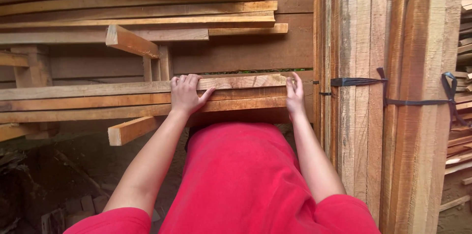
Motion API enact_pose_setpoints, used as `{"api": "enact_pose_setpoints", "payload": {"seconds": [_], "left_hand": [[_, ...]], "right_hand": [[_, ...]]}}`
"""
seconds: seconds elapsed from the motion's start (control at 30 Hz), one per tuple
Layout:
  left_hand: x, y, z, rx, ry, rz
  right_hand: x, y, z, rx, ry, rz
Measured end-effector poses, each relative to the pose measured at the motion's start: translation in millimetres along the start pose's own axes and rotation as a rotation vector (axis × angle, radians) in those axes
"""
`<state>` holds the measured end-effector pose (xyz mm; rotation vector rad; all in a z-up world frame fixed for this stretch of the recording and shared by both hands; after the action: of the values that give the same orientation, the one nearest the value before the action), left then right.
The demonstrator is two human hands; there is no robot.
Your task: The person aligns several wooden planks on a workbench and secures them together using black straps. They wrap the straps around the stack, tie knots, and tighten the bindings to hold the wood in place.
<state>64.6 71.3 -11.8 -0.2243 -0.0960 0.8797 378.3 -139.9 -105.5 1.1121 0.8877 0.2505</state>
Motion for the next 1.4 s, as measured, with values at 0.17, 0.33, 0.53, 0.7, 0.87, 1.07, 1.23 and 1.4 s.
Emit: {"api": "enact_pose_setpoints", "payload": {"seconds": [0.17,0.33,0.53,0.7,0.87,1.07,1.23,1.4], "left_hand": [[1,0,-4,0.028,0.013,0.001],[1,3,-10,0.056,0.014,0.010],[1,9,-13,0.110,-0.015,0.031],[0,11,-14,0.059,0.023,0.061],[21,47,-36,-0.090,0.278,0.276],[60,79,35,-0.112,0.739,0.469],[54,134,106,-0.162,0.825,0.457],[12,286,109,-0.155,0.670,0.533]], "right_hand": [[29,-29,2,-0.003,0.058,0.032],[46,-45,-4,0.062,0.099,-0.076],[40,-37,-12,0.201,0.202,-0.239],[9,3,-25,0.316,0.251,-0.374],[14,1,-25,0.280,0.255,-0.360],[14,0,-24,0.245,0.245,-0.387],[10,3,-23,0.186,0.231,-0.397],[24,1,-4,-0.064,0.089,-0.159]]}}
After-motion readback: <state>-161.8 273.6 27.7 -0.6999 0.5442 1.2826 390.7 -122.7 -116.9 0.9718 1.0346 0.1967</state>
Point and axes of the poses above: each hand's wrist, its own x-axis towards the middle knuckle, its own z-axis out of the back of the hand, y = z × x, the point moved 10 cm from there along x, towards the middle knuckle
